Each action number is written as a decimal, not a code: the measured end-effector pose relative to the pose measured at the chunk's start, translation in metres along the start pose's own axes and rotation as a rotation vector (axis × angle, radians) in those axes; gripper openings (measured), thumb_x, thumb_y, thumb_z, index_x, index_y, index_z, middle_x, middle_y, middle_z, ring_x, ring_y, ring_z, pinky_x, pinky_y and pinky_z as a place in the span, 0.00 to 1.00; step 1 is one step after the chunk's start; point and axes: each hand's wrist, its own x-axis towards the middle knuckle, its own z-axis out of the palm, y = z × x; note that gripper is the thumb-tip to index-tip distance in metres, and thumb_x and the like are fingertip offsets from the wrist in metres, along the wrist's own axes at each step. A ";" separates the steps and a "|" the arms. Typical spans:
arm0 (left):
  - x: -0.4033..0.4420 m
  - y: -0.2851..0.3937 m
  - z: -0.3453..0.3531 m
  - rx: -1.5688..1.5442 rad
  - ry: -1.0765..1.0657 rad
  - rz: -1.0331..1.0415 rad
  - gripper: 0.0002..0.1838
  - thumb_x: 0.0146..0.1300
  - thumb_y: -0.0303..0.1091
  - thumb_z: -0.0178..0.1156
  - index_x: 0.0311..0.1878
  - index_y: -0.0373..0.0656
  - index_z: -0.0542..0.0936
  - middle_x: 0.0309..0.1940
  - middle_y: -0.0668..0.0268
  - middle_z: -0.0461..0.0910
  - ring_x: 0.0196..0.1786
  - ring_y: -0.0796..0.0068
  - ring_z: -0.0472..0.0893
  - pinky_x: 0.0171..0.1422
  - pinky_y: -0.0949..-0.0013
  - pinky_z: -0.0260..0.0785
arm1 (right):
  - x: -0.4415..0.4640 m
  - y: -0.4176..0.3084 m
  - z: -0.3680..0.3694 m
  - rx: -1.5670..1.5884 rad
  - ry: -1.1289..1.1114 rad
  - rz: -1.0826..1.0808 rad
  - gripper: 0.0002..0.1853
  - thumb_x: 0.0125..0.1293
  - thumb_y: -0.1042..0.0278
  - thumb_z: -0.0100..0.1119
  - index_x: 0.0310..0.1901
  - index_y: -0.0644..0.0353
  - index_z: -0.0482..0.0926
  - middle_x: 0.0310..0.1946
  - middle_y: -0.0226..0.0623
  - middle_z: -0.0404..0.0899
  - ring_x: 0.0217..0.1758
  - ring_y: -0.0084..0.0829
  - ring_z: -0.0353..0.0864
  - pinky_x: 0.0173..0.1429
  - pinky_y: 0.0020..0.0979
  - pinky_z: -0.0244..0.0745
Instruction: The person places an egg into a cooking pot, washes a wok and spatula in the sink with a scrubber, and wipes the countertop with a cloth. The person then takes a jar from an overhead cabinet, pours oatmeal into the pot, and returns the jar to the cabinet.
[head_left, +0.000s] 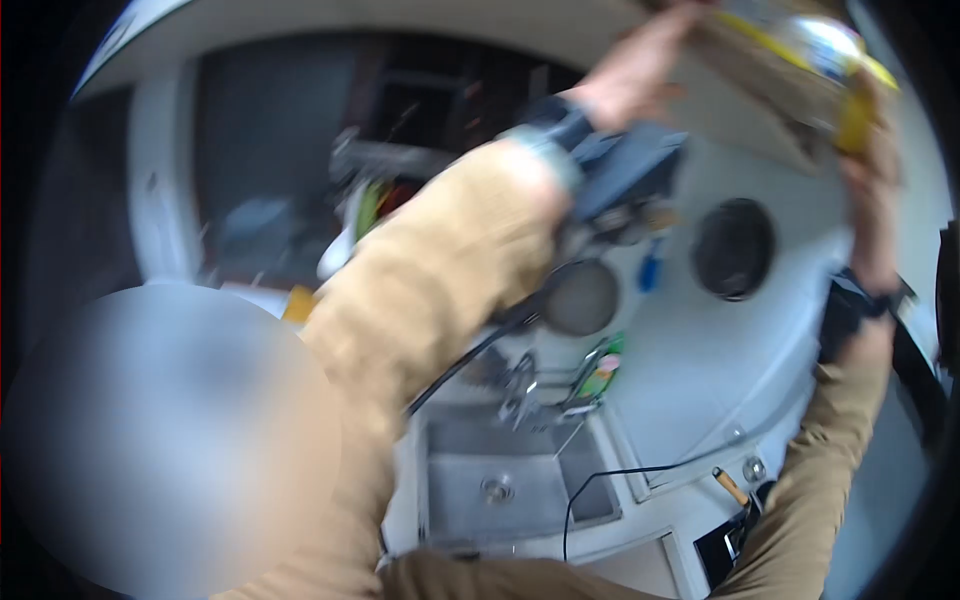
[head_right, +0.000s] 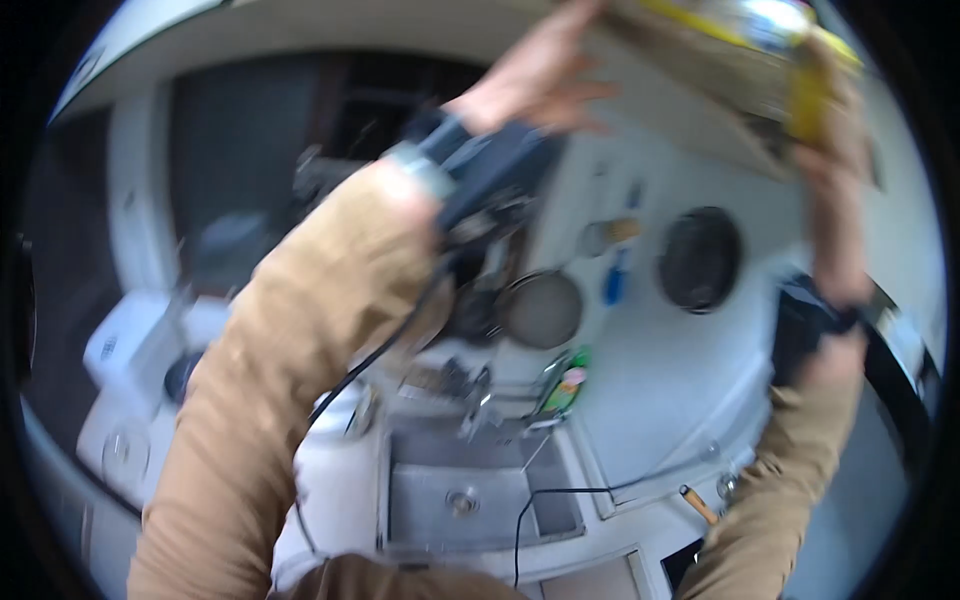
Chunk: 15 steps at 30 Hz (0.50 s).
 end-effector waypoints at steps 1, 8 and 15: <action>-0.003 -0.002 0.002 -0.113 -0.149 0.290 0.36 0.63 0.66 0.50 0.59 0.41 0.71 0.56 0.52 0.72 0.58 0.58 0.71 0.57 0.50 0.65 | -0.031 0.004 -0.007 -0.018 -0.020 0.020 0.40 0.52 0.53 0.72 0.62 0.65 0.67 0.49 0.41 0.73 0.49 0.33 0.75 0.50 0.31 0.73; -0.114 -0.066 -0.066 -0.313 -0.288 0.011 0.24 0.62 0.54 0.54 0.52 0.47 0.79 0.44 0.55 0.79 0.46 0.57 0.79 0.38 0.51 0.76 | -0.235 0.029 -0.018 -0.150 -0.246 0.282 0.42 0.53 0.55 0.68 0.67 0.62 0.62 0.56 0.43 0.69 0.54 0.33 0.73 0.56 0.32 0.70; -0.360 -0.106 -0.164 -0.751 0.344 -0.410 0.33 0.68 0.57 0.50 0.62 0.36 0.70 0.58 0.53 0.76 0.59 0.61 0.77 0.68 0.56 0.65 | -0.349 0.024 0.077 0.030 -0.767 0.523 0.44 0.54 0.56 0.63 0.71 0.58 0.57 0.63 0.45 0.65 0.59 0.34 0.72 0.62 0.32 0.68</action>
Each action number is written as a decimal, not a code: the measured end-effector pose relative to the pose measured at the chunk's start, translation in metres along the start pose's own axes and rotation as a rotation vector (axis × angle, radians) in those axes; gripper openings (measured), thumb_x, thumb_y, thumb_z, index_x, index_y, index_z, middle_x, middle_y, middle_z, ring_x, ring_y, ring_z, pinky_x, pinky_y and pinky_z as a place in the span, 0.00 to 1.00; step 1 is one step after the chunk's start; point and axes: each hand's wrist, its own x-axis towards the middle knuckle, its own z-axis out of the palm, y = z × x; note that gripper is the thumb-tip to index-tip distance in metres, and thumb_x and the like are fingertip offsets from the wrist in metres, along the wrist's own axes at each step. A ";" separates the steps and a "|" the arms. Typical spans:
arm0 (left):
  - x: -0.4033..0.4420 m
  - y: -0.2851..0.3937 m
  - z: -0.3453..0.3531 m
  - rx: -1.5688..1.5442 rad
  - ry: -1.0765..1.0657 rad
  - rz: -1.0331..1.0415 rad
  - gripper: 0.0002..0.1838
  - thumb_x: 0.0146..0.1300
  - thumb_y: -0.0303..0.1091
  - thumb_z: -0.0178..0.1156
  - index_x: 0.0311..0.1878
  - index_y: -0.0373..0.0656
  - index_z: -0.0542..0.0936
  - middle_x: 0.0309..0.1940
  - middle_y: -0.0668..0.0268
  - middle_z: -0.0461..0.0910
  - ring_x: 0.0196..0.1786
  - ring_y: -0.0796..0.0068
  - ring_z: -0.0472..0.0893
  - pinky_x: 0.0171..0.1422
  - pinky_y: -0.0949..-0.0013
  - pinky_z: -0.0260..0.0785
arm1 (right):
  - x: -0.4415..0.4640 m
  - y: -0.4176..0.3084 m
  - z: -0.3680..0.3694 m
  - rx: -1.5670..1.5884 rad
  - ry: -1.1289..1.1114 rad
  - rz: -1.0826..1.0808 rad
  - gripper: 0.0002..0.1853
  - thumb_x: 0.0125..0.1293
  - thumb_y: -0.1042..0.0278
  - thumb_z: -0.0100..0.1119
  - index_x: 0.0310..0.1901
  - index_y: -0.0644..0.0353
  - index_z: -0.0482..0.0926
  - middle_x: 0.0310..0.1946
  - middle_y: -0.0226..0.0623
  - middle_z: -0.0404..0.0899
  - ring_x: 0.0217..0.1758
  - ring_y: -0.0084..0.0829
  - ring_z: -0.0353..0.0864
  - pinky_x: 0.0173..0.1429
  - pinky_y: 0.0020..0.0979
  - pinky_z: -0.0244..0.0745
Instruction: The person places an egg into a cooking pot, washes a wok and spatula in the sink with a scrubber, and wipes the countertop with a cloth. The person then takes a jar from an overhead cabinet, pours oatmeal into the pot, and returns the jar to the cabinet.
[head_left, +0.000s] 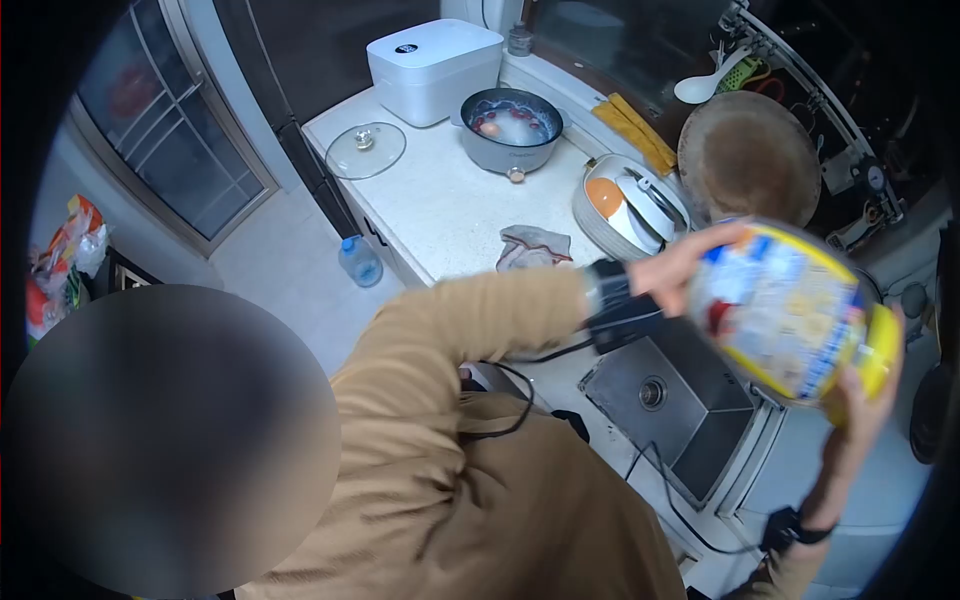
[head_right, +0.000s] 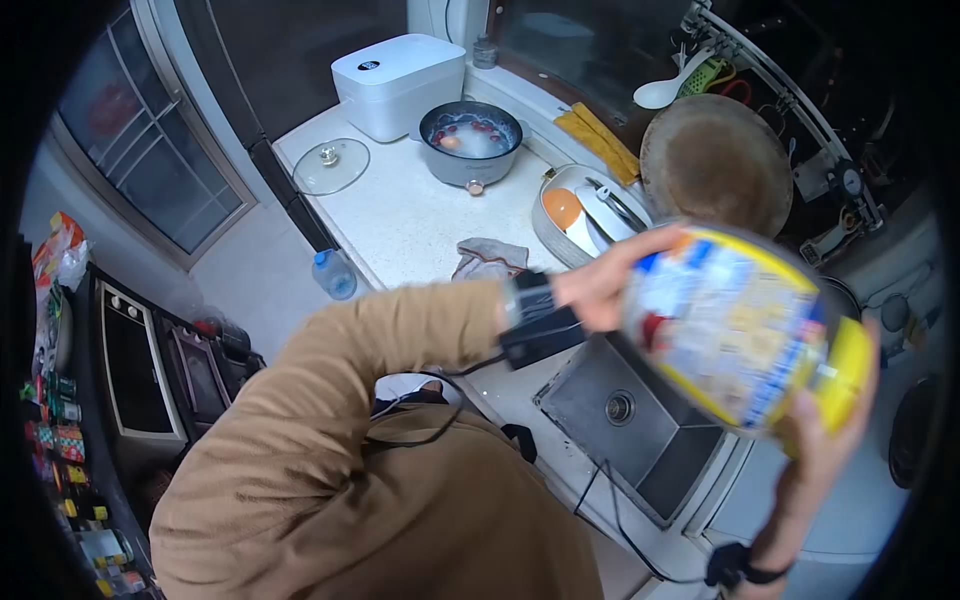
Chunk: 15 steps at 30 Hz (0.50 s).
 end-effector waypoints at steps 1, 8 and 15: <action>-0.025 -0.004 -0.033 -0.042 0.100 0.019 0.32 0.68 0.56 0.51 0.64 0.39 0.69 0.59 0.55 0.75 0.60 0.61 0.76 0.69 0.55 0.63 | 0.003 0.000 0.026 0.020 -0.094 0.026 0.44 0.54 0.56 0.63 0.72 0.58 0.56 0.64 0.45 0.64 0.60 0.34 0.72 0.63 0.32 0.68; -0.172 0.006 -0.107 -0.141 0.468 0.188 0.35 0.64 0.64 0.49 0.65 0.48 0.70 0.59 0.58 0.75 0.60 0.60 0.75 0.65 0.49 0.65 | 0.014 -0.001 0.175 -0.052 -0.466 -0.080 0.45 0.50 0.51 0.68 0.66 0.67 0.62 0.58 0.54 0.64 0.64 0.46 0.64 0.68 0.40 0.58; -0.256 0.075 -0.162 -0.141 0.489 0.334 0.35 0.66 0.65 0.44 0.66 0.49 0.68 0.59 0.58 0.74 0.61 0.57 0.75 0.65 0.47 0.64 | 0.022 -0.039 0.305 -0.028 -0.621 -0.188 0.50 0.44 0.49 0.72 0.66 0.65 0.60 0.53 0.56 0.63 0.61 0.50 0.63 0.66 0.42 0.60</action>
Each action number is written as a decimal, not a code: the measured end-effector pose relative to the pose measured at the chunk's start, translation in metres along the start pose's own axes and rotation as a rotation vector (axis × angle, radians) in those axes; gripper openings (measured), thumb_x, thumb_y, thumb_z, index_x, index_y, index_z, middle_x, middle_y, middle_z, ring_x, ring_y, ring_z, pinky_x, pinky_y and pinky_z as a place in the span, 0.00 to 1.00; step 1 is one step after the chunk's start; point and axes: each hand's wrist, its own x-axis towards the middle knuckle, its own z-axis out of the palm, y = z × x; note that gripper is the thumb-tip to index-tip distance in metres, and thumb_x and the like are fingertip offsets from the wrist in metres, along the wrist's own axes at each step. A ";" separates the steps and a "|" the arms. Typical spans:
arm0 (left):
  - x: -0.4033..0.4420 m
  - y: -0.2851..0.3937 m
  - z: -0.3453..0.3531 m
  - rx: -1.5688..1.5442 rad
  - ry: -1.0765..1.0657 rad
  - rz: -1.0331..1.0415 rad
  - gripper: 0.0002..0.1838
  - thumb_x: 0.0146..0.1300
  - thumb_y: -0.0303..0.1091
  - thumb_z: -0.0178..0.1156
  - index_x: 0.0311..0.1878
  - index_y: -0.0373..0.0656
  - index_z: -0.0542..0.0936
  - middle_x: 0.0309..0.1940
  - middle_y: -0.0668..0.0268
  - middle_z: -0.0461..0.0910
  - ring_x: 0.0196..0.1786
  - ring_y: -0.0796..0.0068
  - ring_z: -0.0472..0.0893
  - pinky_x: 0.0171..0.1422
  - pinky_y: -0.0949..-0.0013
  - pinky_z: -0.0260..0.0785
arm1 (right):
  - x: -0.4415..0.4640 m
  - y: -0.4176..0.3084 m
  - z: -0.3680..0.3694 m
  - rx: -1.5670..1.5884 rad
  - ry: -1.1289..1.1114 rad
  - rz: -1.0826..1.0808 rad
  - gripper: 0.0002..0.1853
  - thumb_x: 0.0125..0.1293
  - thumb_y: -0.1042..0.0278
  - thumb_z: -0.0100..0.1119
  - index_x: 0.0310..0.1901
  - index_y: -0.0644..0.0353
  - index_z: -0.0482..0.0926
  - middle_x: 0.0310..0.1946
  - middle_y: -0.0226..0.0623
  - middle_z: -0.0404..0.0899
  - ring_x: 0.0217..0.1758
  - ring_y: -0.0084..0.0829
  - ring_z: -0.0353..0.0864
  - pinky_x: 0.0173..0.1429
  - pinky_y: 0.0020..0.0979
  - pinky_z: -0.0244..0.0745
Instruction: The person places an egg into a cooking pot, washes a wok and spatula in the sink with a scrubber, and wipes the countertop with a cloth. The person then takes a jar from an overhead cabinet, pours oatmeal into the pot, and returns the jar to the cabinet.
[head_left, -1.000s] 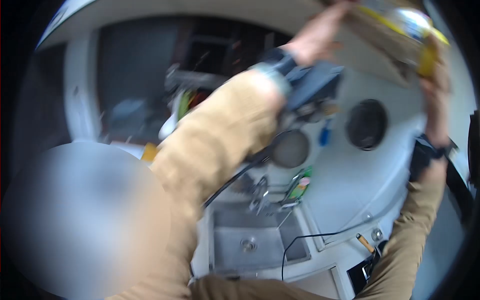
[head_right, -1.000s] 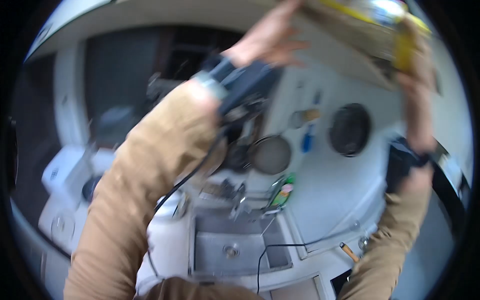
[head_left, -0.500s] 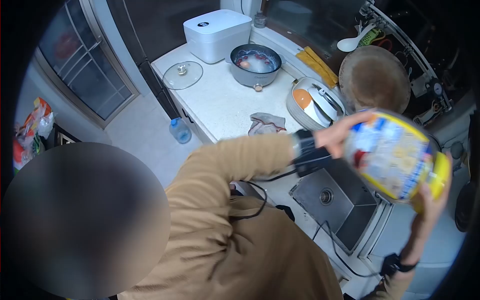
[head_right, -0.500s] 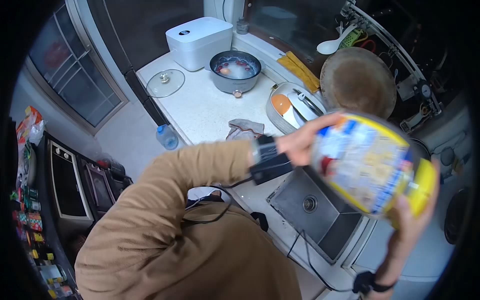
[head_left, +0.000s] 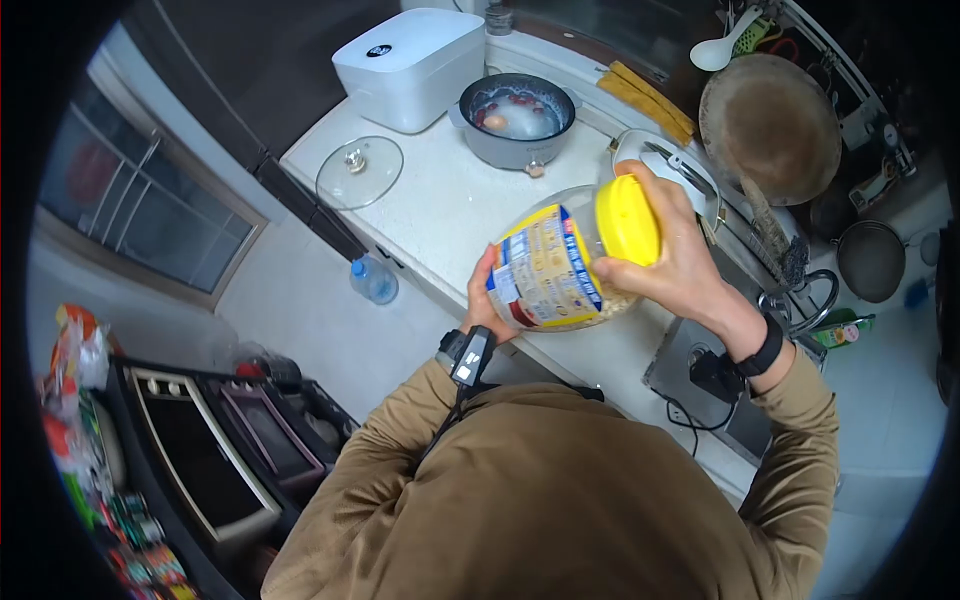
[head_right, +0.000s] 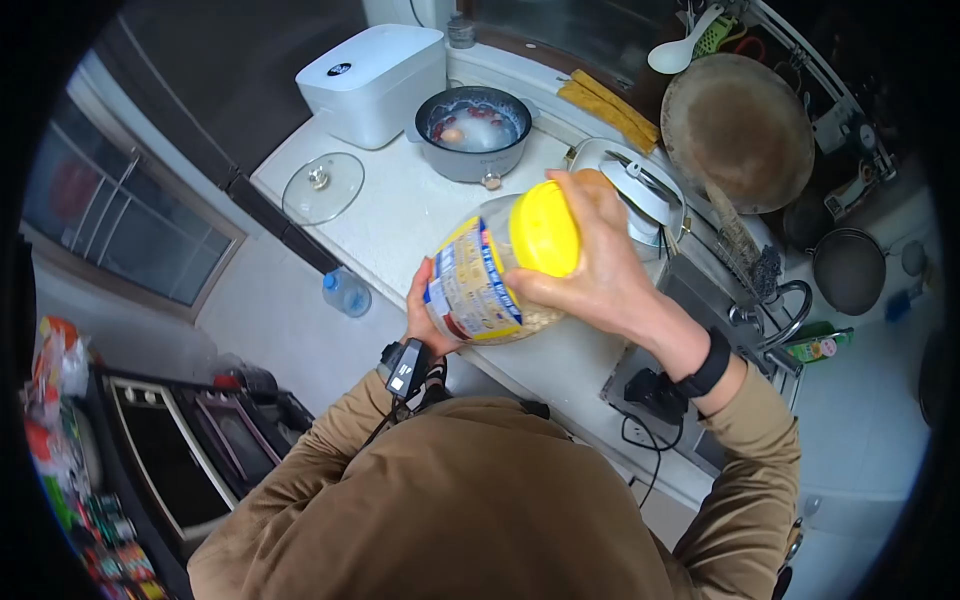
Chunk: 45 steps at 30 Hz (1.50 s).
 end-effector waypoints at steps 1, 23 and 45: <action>0.000 0.016 -0.004 0.000 0.070 0.011 0.36 0.66 0.66 0.42 0.67 0.48 0.67 0.61 0.58 0.73 0.62 0.56 0.73 0.66 0.46 0.63 | 0.015 -0.004 0.010 0.000 -0.039 -0.017 0.50 0.44 0.49 0.72 0.66 0.64 0.60 0.53 0.56 0.62 0.62 0.51 0.62 0.66 0.41 0.60; 0.035 0.162 -0.049 0.170 0.198 0.085 0.31 0.68 0.57 0.47 0.64 0.45 0.69 0.58 0.60 0.75 0.60 0.61 0.75 0.65 0.56 0.66 | 0.125 -0.003 0.088 0.255 -0.006 0.276 0.54 0.50 0.38 0.68 0.71 0.62 0.54 0.60 0.59 0.61 0.66 0.50 0.61 0.68 0.42 0.59; 0.063 0.215 -0.059 0.176 0.078 -0.259 0.35 0.67 0.63 0.44 0.64 0.45 0.70 0.58 0.58 0.76 0.59 0.59 0.77 0.62 0.51 0.69 | 0.146 -0.032 0.065 -0.053 -0.269 0.063 0.53 0.45 0.47 0.72 0.73 0.47 0.54 0.73 0.54 0.45 0.76 0.52 0.44 0.74 0.49 0.47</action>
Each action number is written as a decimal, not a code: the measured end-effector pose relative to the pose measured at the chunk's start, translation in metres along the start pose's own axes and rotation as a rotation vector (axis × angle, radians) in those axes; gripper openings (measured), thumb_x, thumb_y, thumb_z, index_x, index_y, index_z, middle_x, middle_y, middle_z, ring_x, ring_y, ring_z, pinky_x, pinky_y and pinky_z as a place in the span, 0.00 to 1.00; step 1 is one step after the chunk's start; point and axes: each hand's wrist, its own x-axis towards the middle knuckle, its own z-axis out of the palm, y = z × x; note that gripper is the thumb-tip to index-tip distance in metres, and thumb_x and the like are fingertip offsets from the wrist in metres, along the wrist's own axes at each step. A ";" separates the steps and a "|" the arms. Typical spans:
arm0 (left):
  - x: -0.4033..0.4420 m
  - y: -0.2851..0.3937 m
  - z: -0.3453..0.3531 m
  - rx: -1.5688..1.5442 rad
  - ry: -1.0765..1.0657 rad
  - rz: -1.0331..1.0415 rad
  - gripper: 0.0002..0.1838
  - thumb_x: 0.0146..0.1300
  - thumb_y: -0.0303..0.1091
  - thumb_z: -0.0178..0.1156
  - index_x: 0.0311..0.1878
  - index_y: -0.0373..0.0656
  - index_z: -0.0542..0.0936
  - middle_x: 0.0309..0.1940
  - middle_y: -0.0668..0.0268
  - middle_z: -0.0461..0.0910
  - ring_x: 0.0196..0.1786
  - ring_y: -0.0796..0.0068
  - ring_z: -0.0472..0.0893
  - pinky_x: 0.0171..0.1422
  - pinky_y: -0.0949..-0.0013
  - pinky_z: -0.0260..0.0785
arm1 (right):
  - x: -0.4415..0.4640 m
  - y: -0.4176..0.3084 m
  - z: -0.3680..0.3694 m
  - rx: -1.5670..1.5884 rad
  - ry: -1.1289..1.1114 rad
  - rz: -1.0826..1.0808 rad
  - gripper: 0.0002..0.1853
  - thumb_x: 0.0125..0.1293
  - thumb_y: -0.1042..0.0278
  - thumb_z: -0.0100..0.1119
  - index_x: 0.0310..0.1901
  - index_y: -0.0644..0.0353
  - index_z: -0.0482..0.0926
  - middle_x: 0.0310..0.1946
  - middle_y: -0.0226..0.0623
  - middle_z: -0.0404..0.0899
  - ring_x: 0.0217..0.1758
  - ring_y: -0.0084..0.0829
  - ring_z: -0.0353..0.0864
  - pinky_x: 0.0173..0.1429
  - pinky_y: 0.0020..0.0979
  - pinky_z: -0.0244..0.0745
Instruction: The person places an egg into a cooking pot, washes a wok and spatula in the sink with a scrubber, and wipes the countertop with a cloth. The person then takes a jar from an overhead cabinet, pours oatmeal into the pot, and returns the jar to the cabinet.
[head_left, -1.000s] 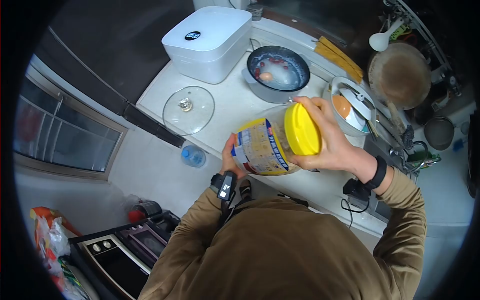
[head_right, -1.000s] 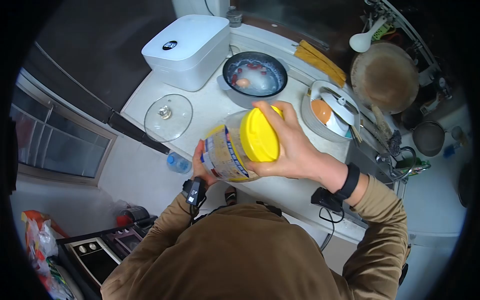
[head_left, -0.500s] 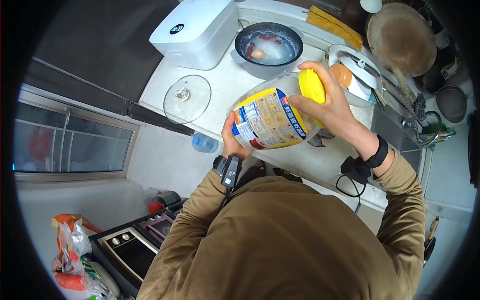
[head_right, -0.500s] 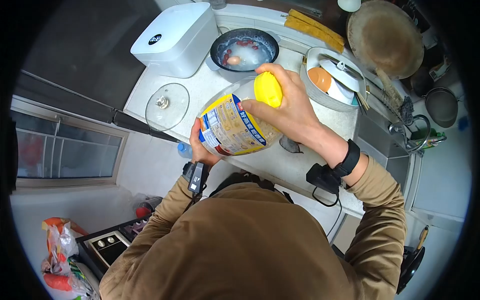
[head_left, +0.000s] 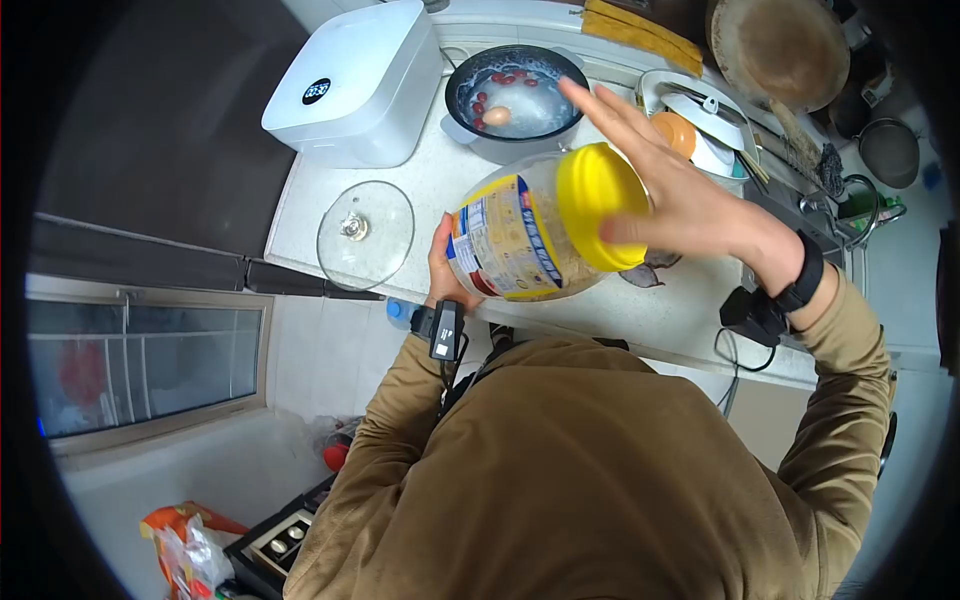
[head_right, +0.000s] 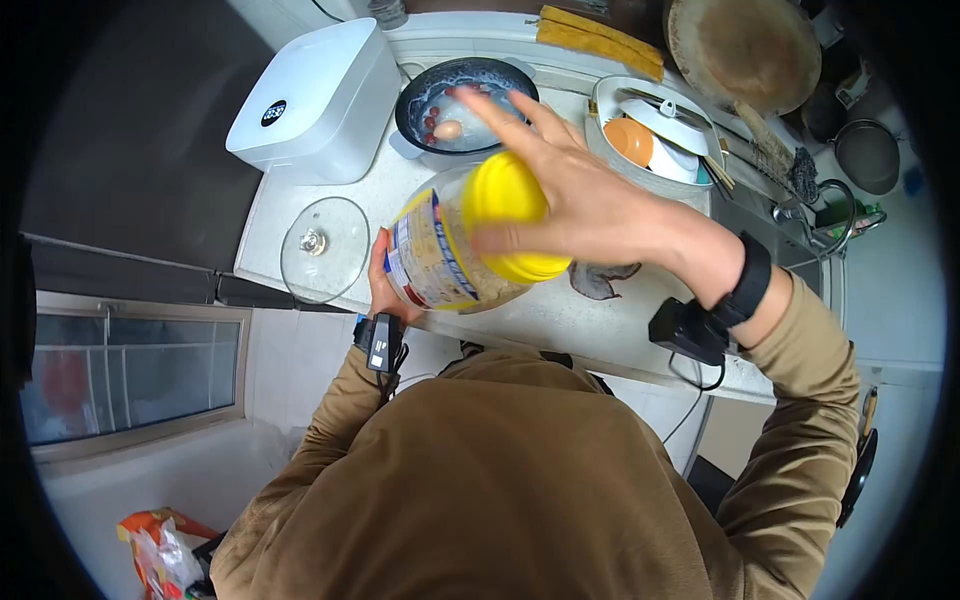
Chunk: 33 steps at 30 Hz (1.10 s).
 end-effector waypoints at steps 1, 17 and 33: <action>0.002 0.007 -0.006 -0.002 -0.002 -0.010 0.35 0.67 0.63 0.44 0.64 0.45 0.70 0.58 0.58 0.76 0.59 0.59 0.77 0.62 0.51 0.69 | 0.011 0.007 0.011 0.245 0.089 0.260 0.58 0.47 0.44 0.72 0.75 0.50 0.46 0.73 0.56 0.45 0.76 0.50 0.44 0.76 0.46 0.47; 0.017 0.084 -0.065 0.205 0.176 -0.001 0.33 0.67 0.60 0.44 0.63 0.43 0.71 0.56 0.58 0.77 0.55 0.61 0.79 0.60 0.55 0.70 | 0.066 0.016 0.055 -0.376 -0.048 -0.353 0.59 0.34 0.59 0.80 0.72 0.49 0.56 0.62 0.49 0.62 0.69 0.52 0.58 0.68 0.46 0.64; 0.024 0.082 -0.060 0.193 0.207 -0.022 0.31 0.66 0.61 0.46 0.57 0.44 0.75 0.51 0.61 0.80 0.51 0.64 0.80 0.56 0.58 0.72 | 0.060 0.008 0.051 0.262 -0.079 0.470 0.52 0.45 0.54 0.73 0.70 0.51 0.52 0.58 0.49 0.65 0.62 0.46 0.68 0.59 0.38 0.74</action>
